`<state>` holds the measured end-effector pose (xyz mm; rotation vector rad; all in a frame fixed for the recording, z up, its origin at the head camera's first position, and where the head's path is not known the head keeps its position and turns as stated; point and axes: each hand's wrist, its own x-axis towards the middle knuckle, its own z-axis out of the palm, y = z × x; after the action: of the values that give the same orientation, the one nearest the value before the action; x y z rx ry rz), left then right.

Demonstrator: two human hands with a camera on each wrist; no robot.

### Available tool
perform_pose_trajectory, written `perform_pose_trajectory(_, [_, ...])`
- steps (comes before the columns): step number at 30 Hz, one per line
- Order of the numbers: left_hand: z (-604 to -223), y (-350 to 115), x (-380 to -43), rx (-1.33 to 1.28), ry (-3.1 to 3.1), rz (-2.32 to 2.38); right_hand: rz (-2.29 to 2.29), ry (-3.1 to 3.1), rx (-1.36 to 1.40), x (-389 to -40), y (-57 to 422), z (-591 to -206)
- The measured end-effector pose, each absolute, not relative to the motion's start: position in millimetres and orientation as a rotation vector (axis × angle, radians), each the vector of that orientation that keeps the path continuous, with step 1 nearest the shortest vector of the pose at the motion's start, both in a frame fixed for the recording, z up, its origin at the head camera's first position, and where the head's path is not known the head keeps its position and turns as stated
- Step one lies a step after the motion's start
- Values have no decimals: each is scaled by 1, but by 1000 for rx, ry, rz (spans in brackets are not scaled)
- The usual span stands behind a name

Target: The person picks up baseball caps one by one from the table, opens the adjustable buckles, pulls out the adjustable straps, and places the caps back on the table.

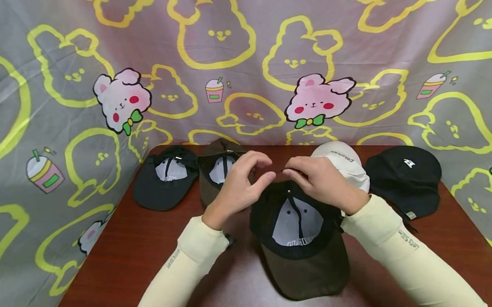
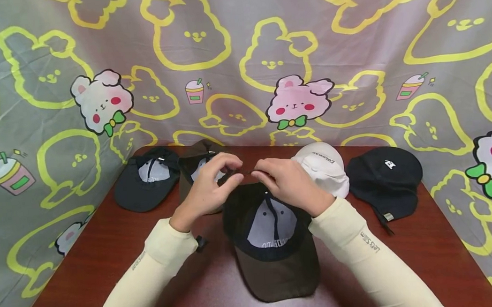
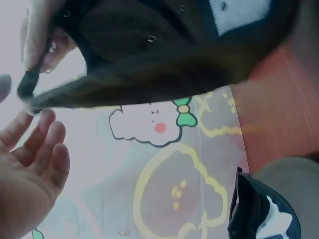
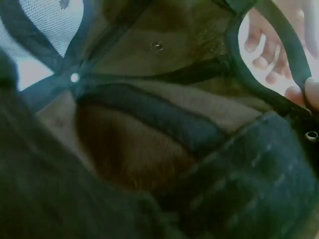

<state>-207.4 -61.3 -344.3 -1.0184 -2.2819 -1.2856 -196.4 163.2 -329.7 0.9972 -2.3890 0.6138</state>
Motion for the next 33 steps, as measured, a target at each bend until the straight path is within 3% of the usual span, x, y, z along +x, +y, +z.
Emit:
perform_pose_trajectory(12, [-360, -103, -211, -698, -2304, -1175, 660, -2413, 948, -190, 167, -296])
perform_pose_trajectory(21, [-370, -116, -211, -610, -2375, -1130, 716, -2360, 785, -195, 170, -271])
perform_pose_trajectory(33, [-370, -123, -212, -558, -2468, -1087, 694, -2024, 569, -303, 170, -244])
